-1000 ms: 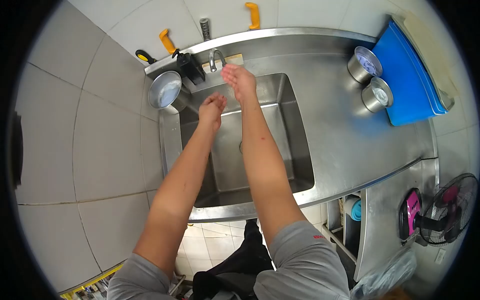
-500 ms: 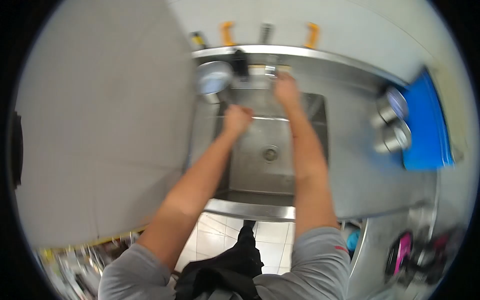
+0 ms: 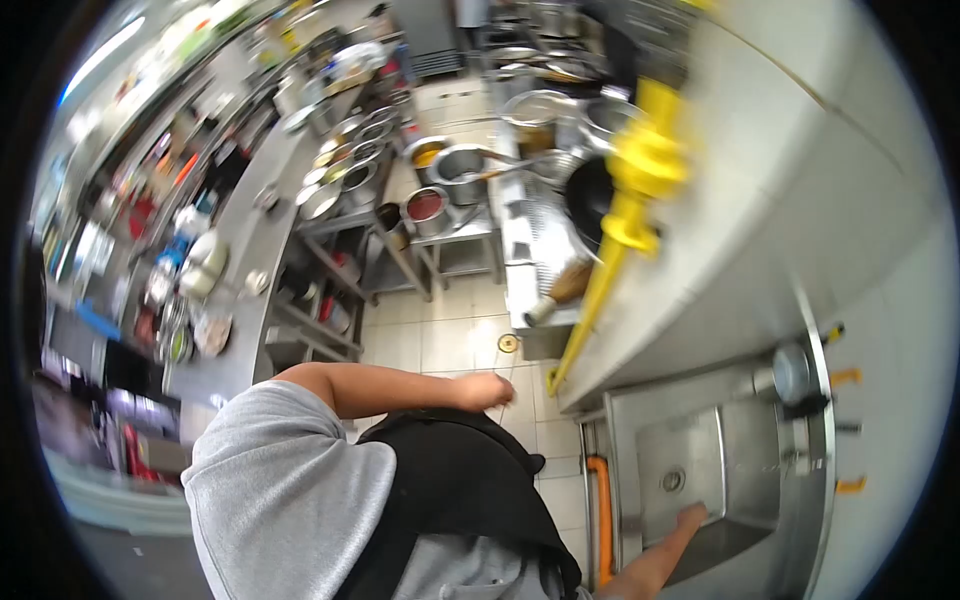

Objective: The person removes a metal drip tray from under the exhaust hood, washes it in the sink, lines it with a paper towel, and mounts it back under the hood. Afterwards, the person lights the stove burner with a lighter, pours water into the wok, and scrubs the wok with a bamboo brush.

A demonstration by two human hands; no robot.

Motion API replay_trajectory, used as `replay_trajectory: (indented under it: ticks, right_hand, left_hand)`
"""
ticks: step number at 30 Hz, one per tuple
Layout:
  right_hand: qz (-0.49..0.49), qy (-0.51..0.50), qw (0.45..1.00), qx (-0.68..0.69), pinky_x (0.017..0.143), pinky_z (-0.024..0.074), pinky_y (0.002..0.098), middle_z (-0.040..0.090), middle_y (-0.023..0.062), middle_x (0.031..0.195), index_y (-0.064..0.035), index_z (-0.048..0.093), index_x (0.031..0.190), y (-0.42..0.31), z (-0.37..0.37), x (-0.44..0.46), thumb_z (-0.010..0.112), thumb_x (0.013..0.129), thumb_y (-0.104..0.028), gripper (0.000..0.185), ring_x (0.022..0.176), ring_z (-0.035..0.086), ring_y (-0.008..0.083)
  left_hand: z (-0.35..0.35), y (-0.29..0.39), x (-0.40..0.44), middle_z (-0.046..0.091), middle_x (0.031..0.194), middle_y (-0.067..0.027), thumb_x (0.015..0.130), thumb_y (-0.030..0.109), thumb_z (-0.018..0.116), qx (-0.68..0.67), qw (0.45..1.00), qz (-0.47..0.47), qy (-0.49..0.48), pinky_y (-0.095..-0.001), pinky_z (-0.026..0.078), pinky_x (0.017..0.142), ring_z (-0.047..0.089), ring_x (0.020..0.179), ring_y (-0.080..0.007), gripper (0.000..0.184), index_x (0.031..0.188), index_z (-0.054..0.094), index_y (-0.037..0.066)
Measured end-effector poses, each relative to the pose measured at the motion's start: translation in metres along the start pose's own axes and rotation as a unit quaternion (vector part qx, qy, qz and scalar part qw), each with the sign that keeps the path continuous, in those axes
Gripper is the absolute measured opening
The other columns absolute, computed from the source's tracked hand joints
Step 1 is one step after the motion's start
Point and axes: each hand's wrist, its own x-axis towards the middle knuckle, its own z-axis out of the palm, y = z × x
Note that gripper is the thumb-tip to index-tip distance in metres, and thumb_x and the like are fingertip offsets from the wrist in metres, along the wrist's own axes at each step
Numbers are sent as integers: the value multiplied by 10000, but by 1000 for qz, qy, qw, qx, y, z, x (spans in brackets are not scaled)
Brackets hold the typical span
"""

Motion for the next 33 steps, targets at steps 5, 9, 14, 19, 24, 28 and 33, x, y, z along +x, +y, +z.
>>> replay_trajectory:
  ticks: [5,9,14,19,24,28,33]
  right_hand:
    - [184,289,933,108,851,536,441,698,181,1022,-24,716,1020,-50,-54,-67,621,900,-307,322,899,679,366]
    - [158,331,930,6,861,535,442,694,192,1046,-11,709,1037,-149,-130,-133,625,892,-311,343,914,679,369]
    - [66,316,938,-128,873,534,444,689,207,1075,5,700,1058,-295,-193,-182,631,882,-316,372,934,679,373]
    - [-26,182,982,-50,928,491,540,614,227,1261,6,650,1176,-480,-234,-194,633,843,-364,498,1110,615,401]
    - [-254,47,966,29,951,497,478,639,272,1194,-55,692,1152,-633,-255,-200,672,818,-443,512,1124,611,422]
    - [-325,-40,945,-5,1040,412,541,614,183,1303,-107,673,1232,-721,-297,-227,679,817,-501,572,1234,558,364]
    - [-380,-27,925,3,874,515,486,674,191,1158,-57,702,1104,-813,-323,-206,644,857,-457,473,1089,637,361]
  left_hand:
    - [40,-235,-206,691,1076,-222,792,105,611,-75,808,-529,248,-459,536,893,669,1016,-370,248,1010,717,48]
    - [163,-295,-335,617,1247,-253,798,111,617,90,664,-695,260,-442,484,1001,599,1171,-378,361,1141,681,21]
    - [168,-346,-449,568,1321,-261,816,156,659,-191,747,-548,325,-419,455,1046,559,1225,-381,437,1225,639,2]
    - [60,-402,-512,694,1098,-202,844,181,660,-155,583,-446,661,-437,511,931,642,1059,-402,299,1085,684,5]
    - [-45,-561,-548,677,1026,-296,853,340,697,-161,402,-562,705,-476,510,877,652,989,-454,497,1103,625,-84]
    - [-69,-699,-581,528,1379,-278,768,802,563,-263,379,-693,554,-444,402,1072,521,1294,-344,1102,1353,479,-128]
    - [-96,-711,-572,675,1057,-170,746,273,778,-480,416,-383,671,-426,571,774,682,888,-292,526,1141,638,-45]
